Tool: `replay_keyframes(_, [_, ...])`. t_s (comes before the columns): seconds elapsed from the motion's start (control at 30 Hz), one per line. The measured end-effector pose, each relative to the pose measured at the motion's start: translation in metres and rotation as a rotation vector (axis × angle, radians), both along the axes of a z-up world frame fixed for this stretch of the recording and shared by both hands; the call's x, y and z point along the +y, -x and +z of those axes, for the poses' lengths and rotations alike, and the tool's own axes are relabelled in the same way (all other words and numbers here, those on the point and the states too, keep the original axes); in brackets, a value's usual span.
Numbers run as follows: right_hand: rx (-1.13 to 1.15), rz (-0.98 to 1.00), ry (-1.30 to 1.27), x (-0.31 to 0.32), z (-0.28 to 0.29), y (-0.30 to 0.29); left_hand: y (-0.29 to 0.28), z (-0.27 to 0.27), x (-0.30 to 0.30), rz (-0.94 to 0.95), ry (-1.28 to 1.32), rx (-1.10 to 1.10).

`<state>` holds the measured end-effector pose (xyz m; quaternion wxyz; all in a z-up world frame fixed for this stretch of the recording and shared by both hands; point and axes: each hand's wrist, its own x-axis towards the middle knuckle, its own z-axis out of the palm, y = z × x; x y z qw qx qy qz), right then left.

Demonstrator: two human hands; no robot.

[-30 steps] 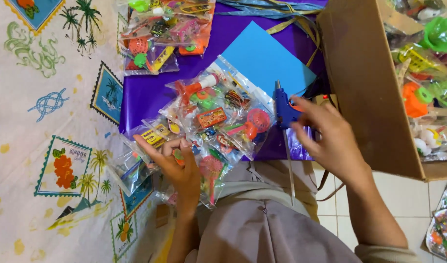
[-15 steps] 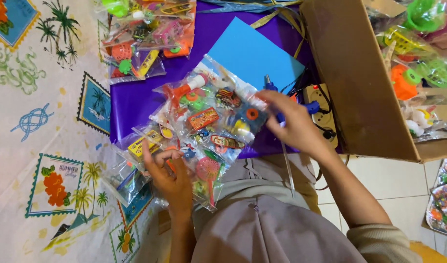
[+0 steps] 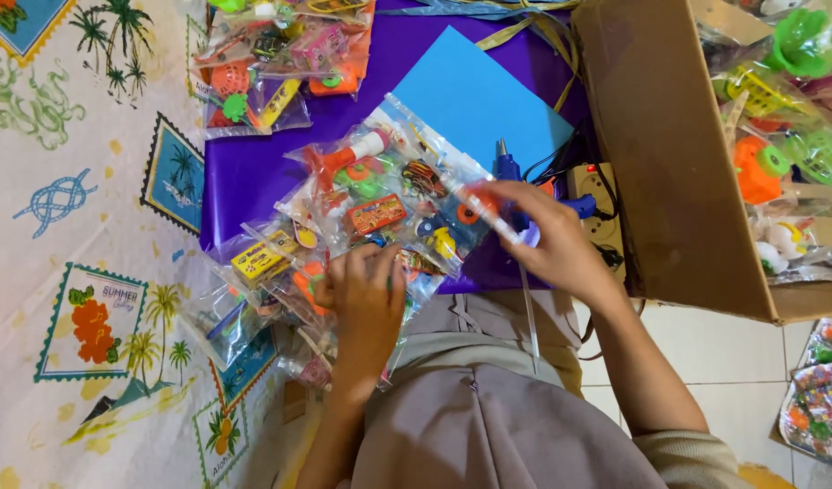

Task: Using a hot glue gun to seal small plastic bags containing toys and attaching them to a blue cardstock backing.

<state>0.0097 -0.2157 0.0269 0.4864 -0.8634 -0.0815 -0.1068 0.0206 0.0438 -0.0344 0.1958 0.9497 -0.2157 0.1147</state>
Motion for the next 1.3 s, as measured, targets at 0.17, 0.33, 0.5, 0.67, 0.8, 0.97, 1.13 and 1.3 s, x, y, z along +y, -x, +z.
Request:
replay_keyframes(0.17, [0.049, 0.186, 0.088, 0.002, -0.005, 0.011, 0.008, 0.016, -0.021, -0.026, -0.055, 0.125])
replay_keyframes(0.33, [0.094, 0.248, 0.241, 0.002, -0.003, 0.015, 0.011, 0.020, -0.034, -0.152, -0.058, 0.160])
replay_keyframes(0.5, [0.178, 0.230, 0.339, 0.004, -0.001, 0.009, 0.011, 0.028, -0.047, -0.188, -0.178, 0.051])
replay_keyframes(0.67, [0.171, 0.298, 0.341, 0.002, -0.011, 0.010, 0.007, 0.023, -0.048, -0.138, 0.062, 0.133])
replay_keyframes(0.8, [0.162, 0.334, 0.412, -0.006, -0.012, 0.024, 0.003, 0.022, -0.038, -0.054, 0.217, 0.049])
replay_keyframes(0.97, [0.212, 0.275, 0.422, -0.026, 0.014, 0.048, -0.005, 0.046, -0.048, -0.132, 0.300, -0.035])
replay_keyframes(1.13, [0.144, 0.191, 0.487, -0.054, 0.046, 0.066, -0.012, 0.076, -0.070, -0.259, 0.242, -0.064])
replay_keyframes(1.3, [-0.004, 0.118, 0.539, -0.087, 0.086, 0.081, -0.029, 0.098, -0.109, -0.601, 0.042, -0.142])
